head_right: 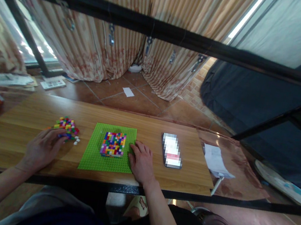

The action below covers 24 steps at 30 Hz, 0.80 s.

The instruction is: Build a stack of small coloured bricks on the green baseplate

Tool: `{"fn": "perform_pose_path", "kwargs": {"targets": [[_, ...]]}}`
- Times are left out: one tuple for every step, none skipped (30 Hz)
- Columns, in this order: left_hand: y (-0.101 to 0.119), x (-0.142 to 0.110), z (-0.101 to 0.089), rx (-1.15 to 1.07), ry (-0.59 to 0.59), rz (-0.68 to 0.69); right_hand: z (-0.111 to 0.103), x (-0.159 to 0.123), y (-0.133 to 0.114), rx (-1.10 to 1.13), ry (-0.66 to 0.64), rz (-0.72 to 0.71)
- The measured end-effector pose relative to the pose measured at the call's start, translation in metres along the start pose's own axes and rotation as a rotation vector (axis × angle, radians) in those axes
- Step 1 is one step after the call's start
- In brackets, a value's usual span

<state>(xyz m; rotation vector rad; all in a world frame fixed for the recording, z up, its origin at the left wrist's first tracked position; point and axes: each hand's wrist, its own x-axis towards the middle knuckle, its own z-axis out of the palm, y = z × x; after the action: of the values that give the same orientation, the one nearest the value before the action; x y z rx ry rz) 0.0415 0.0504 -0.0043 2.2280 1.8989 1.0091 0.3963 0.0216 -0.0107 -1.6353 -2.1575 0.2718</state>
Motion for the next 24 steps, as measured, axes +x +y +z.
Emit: {"fn": "perform_pose_path", "kwargs": {"targets": [[0.005,0.002,-0.002,-0.099,0.022,-0.080,0.000,0.000,0.000,0.000,0.001,-0.002],[0.011,0.006,-0.004,-0.229,0.045,-0.179,0.000,0.000,0.000,-0.001,0.000,-0.002],[0.018,0.010,-0.007,-0.396,0.083,-0.304,0.001,0.000,0.000,-0.004,-0.002,-0.001],[0.024,0.015,-0.011,-0.615,0.106,-0.449,0.001,0.000,0.001,-0.006,-0.004,0.002],[0.030,0.020,-0.015,-0.844,0.124,-0.577,0.001,0.000,0.001,-0.010,-0.005,0.005],[0.034,0.025,-0.019,-1.045,0.106,-0.707,0.001,0.000,0.001,-0.012,-0.005,0.009],[0.038,0.029,-0.024,-1.203,0.076,-0.822,0.002,0.000,0.002,-0.015,-0.006,0.010],[0.041,0.032,-0.027,-1.331,0.041,-0.910,0.002,0.000,0.002,-0.015,-0.006,0.008],[0.042,0.034,-0.030,-1.431,0.012,-0.988,0.002,0.000,0.002,-0.015,-0.006,0.003],[0.043,0.034,-0.032,-1.504,-0.007,-1.052,0.002,0.000,0.003,-0.015,-0.005,-0.002],[0.043,0.033,-0.032,-1.555,-0.018,-1.104,0.003,0.000,0.003,-0.016,-0.003,-0.006],[0.042,0.032,-0.032,-1.591,-0.025,-1.142,0.003,-0.001,0.004,-0.020,0.000,-0.010],[0.042,0.029,-0.031,-1.612,-0.030,-1.170,0.004,-0.001,0.004,-0.024,0.004,-0.013],[0.042,0.027,-0.030,-1.621,-0.031,-1.189,0.005,-0.001,0.005,-0.029,0.008,-0.015],[0.042,0.025,-0.029,-1.620,-0.028,-1.201,0.006,-0.001,0.006,-0.033,0.009,-0.018],[0.043,0.023,-0.029,-1.611,-0.017,-1.211,0.006,-0.002,0.007,-0.037,0.008,-0.022],[0.044,0.023,-0.028,-1.596,-0.007,-1.214,0.007,-0.002,0.008,-0.039,0.006,-0.026],[0.045,0.022,-0.029,-1.578,0.001,-1.215,0.008,-0.002,0.009,-0.041,0.003,-0.031],[0.046,0.022,-0.030,-1.561,-0.003,-1.208,0.008,-0.002,0.009,-0.043,0.002,-0.035],[0.047,0.023,-0.031,-1.550,-0.019,-1.194,0.008,-0.002,0.009,-0.044,0.003,-0.038],[0.048,0.023,-0.033,-1.543,-0.040,-1.174,0.008,-0.002,0.009,-0.046,0.003,-0.039],[0.049,0.023,-0.034,-1.537,-0.062,-1.151,0.008,-0.002,0.009,-0.048,0.005,-0.039],[0.049,0.022,-0.035,-1.528,-0.078,-1.126,0.008,-0.002,0.009,-0.050,0.006,-0.037],[0.049,0.021,-0.036,-1.514,-0.087,-1.098,0.008,-0.002,0.009,-0.052,0.007,-0.036]]}}
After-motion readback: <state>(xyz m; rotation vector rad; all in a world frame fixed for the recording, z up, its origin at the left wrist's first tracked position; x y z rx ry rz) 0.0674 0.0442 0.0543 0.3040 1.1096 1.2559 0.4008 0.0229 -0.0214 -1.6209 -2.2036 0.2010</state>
